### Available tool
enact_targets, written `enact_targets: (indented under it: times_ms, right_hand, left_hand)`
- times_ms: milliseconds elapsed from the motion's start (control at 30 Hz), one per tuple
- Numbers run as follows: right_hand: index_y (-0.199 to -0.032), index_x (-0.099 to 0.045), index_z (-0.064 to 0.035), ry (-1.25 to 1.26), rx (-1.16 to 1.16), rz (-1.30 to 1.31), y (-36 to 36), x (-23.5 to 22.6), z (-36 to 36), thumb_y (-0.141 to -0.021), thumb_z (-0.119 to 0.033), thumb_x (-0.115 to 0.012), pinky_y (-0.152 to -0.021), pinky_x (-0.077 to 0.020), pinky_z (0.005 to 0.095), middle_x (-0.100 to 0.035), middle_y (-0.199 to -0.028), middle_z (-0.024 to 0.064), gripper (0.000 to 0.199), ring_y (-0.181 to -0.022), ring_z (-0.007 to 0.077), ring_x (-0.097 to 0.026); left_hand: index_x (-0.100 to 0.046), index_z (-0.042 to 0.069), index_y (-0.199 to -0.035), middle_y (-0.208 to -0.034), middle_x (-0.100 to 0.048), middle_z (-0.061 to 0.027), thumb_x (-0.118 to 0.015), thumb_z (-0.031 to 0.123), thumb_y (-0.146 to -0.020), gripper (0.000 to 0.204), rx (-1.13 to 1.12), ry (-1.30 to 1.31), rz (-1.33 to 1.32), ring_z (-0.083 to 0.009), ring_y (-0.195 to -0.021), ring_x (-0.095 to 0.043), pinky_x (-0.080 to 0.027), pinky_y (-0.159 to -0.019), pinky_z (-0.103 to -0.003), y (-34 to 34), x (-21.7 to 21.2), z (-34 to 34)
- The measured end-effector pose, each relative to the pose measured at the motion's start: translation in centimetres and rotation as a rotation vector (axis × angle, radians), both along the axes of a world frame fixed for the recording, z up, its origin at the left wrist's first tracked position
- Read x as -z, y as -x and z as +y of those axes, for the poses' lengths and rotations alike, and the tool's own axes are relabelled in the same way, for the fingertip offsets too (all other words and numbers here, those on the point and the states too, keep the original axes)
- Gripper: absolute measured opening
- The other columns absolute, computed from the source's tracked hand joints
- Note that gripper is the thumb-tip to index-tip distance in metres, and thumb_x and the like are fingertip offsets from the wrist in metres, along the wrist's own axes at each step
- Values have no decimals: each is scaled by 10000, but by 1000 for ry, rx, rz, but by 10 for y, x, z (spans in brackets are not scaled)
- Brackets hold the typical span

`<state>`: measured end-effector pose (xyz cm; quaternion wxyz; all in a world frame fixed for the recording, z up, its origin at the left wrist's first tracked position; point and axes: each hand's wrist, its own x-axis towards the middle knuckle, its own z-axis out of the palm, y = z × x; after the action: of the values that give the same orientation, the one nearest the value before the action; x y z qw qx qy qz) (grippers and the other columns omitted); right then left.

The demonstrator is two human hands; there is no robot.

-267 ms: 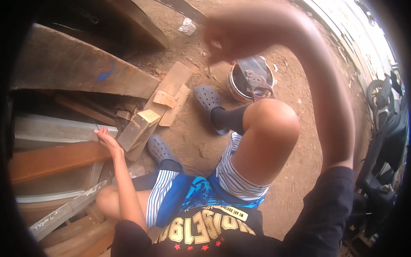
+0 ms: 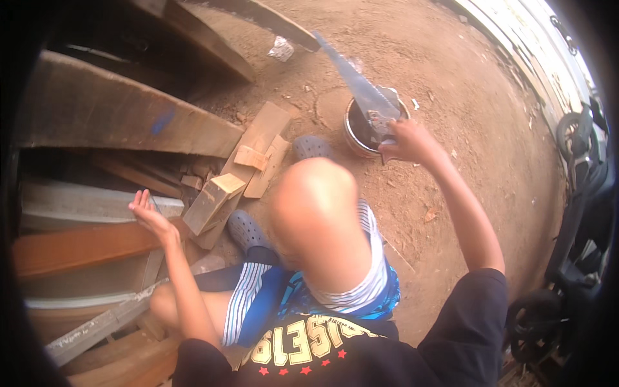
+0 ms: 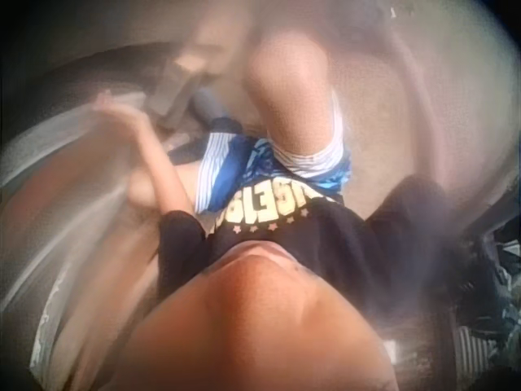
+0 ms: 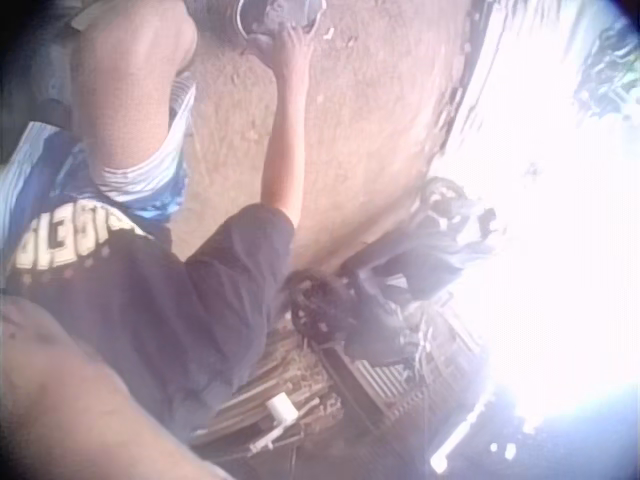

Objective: The person sits on the ground and assembles small wooden blocks by hand, fitting them together and occasionally using a small metal tool to adjust or mark the pieces. The person handles several wooden blocks and a metal tool, placing assembled pieces aside.

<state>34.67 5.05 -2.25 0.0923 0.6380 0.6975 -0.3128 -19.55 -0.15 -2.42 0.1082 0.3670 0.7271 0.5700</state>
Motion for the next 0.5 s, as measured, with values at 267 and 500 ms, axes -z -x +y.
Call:
enact_targets:
  times_ms: [267,500]
  right_hand:
    - [-1358,-438,-56,-728,156,-24,0,96,-59,-718,-387,-796,-1040,-372,490,-423,-1337,247,804,-1242,416,-429]
    - [-1440,-325,-57,-641,402,39,-38,87,-56,-620,-284,-759,-1024,-380,505,-433,-1317,242,955,-1218,411,-447]
  left_hand:
    - [-456,-47,-1291,-1268,-559,-225,-128,653,-975,835,30,-40,84,-308,-1231,-505,-299,-1113,-457,-2,-21,-12]
    - [-441,-59,-1308,-1263,-551,-240,-168,633,-988,810,14,-5,108,-319,-1226,-501,-303,-1108,-457,9,-31,-24]
